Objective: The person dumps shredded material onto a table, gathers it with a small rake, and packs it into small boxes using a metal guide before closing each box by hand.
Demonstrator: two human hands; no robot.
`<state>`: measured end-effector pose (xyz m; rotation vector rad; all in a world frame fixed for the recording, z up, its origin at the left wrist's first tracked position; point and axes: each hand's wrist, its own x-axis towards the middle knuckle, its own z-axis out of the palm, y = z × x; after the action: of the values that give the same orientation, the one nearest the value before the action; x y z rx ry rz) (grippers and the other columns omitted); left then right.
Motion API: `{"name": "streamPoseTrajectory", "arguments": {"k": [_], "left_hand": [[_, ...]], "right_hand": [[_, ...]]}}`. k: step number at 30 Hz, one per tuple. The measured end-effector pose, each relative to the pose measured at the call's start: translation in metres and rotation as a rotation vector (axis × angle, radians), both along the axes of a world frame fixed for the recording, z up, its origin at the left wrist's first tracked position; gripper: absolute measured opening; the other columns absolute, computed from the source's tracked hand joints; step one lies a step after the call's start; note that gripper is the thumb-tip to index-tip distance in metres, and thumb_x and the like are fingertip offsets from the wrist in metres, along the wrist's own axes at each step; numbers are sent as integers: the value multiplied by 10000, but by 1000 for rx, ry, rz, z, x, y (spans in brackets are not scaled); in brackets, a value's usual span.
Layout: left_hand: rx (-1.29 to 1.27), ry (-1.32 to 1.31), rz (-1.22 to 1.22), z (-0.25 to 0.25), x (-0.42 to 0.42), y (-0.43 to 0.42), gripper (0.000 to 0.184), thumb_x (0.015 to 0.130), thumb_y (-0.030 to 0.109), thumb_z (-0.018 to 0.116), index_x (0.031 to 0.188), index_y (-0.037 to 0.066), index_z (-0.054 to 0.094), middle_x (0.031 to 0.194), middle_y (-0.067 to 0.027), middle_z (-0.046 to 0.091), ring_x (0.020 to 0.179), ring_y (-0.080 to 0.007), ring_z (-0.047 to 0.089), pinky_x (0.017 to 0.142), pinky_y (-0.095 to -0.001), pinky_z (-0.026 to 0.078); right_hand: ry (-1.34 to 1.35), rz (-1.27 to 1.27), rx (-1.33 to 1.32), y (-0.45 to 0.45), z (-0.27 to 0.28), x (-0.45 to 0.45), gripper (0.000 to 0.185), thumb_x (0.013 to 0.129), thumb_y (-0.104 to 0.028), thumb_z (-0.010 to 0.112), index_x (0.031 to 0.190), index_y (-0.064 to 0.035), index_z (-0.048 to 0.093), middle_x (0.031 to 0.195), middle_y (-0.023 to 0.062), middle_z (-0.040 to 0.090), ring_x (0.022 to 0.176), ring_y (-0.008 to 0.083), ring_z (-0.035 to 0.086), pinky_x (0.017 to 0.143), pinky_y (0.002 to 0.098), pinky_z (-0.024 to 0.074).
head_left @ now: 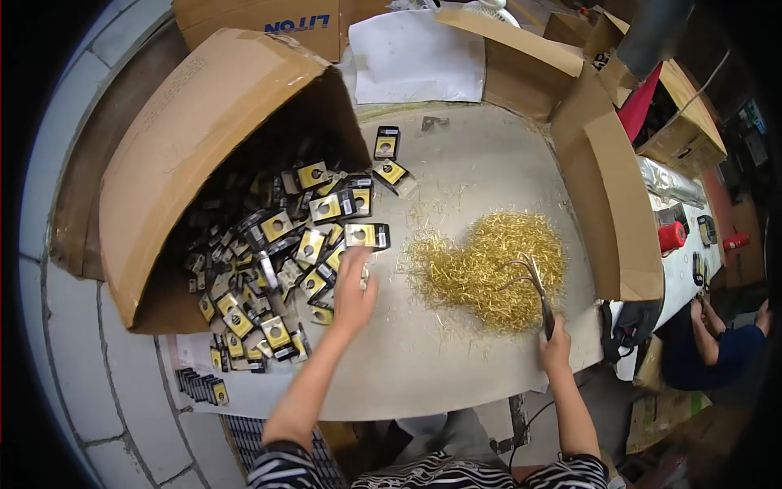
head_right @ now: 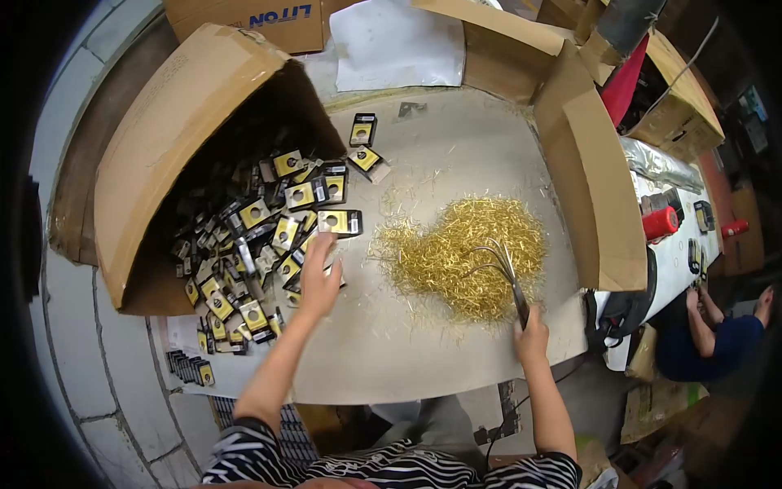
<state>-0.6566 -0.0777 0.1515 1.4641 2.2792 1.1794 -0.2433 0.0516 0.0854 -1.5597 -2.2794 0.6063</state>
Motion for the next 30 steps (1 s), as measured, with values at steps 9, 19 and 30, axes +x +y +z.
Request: {"name": "streamPoseTrajectory", "arguments": {"k": [9, 19, 30], "left_hand": [[-493, 313, 87, -75, -95, 271, 666, 851, 406, 577, 1434, 192, 337, 1537, -193, 120, 1381, -483, 123, 1075, -586, 242], [-593, 576, -278, -53, -37, 71, 574, 872, 275, 552, 1410, 199, 366, 1528, -168, 157, 1380, -429, 182, 1048, -550, 290], [-954, 439, -106, -28, -72, -104, 650, 817, 175, 583, 1386, -23, 340, 1472, -170, 273, 1371, -369, 255, 1066, -504, 306]], "right_hand": [[-40, -39, 74, 12, -11, 1, 374, 703, -38, 644, 1046, -81, 499, 850, 174, 627, 735, 406, 617, 634, 464, 497], [36, -15, 116, 12, 4, -3, 274, 755, -49, 618, 1014, -66, 532, 789, 184, 633, 685, 389, 624, 594, 445, 500], [164, 37, -109, 4, 18, -4, 243, 806, -70, 590, 1031, -56, 498, 746, 236, 607, 736, 433, 605, 618, 477, 458]]}}
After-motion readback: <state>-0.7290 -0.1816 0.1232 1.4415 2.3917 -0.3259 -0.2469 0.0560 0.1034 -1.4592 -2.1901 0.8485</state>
